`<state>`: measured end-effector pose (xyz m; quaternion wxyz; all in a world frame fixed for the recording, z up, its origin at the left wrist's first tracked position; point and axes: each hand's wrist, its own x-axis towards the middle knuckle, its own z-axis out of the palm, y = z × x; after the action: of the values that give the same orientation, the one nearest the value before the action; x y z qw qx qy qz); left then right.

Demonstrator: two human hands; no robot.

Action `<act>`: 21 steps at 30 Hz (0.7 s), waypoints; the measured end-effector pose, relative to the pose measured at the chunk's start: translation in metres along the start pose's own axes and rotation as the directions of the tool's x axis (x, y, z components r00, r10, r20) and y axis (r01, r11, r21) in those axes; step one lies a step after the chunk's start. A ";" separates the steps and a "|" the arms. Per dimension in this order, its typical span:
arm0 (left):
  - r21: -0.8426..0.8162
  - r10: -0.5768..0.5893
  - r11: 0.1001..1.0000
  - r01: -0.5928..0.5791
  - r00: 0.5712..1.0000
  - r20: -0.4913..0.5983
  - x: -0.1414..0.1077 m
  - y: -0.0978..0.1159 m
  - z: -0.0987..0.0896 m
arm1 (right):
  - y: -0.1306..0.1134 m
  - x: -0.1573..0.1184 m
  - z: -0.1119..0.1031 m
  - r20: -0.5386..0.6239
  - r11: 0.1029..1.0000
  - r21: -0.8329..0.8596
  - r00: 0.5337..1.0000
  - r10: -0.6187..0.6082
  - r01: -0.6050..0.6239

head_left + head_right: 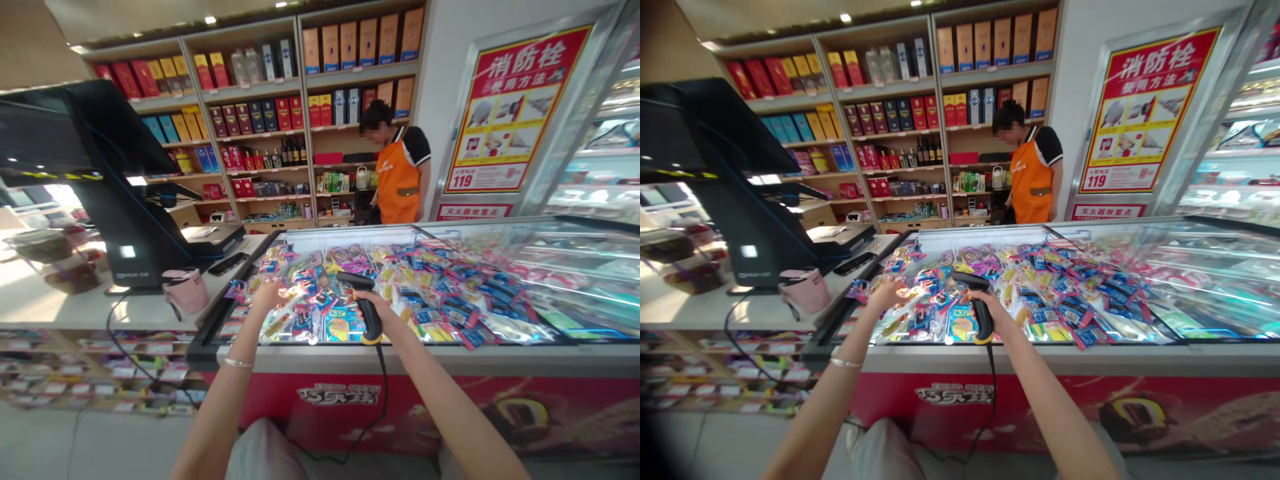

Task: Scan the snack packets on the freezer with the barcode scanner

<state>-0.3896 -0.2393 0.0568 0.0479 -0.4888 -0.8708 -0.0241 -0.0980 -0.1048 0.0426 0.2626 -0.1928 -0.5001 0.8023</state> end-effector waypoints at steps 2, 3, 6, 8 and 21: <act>0.007 -0.009 1.000 0.008 0.999 0.033 0.002 0.002 0.006 | 0.017 0.004 0.006 -0.004 0.999 0.012 0.999 0.042 -0.042; 0.003 -0.012 1.000 0.012 0.999 0.049 0.003 0.004 0.007 | 0.023 0.005 0.008 -0.008 0.998 0.022 0.998 0.059 -0.059; -0.014 -0.013 1.000 0.014 0.998 0.061 0.008 0.010 0.009 | 0.036 0.008 0.011 -0.013 0.994 0.048 0.995 0.099 -0.099; -0.053 0.010 0.999 -0.009 1.000 0.016 0.013 0.012 0.010 | 0.038 0.008 0.011 -0.018 0.992 0.062 0.993 0.113 -0.112; -0.990 -0.372 0.016 -0.141 0.918 -0.137 0.044 0.074 0.023 | 0.043 0.007 0.002 -0.015 0.982 0.099 0.986 0.165 -0.162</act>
<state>-0.3503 -0.1610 0.0381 -0.1491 -0.2923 -0.6150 -0.7170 -0.1140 -0.1173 0.0045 0.2107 -0.2296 -0.4396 0.8424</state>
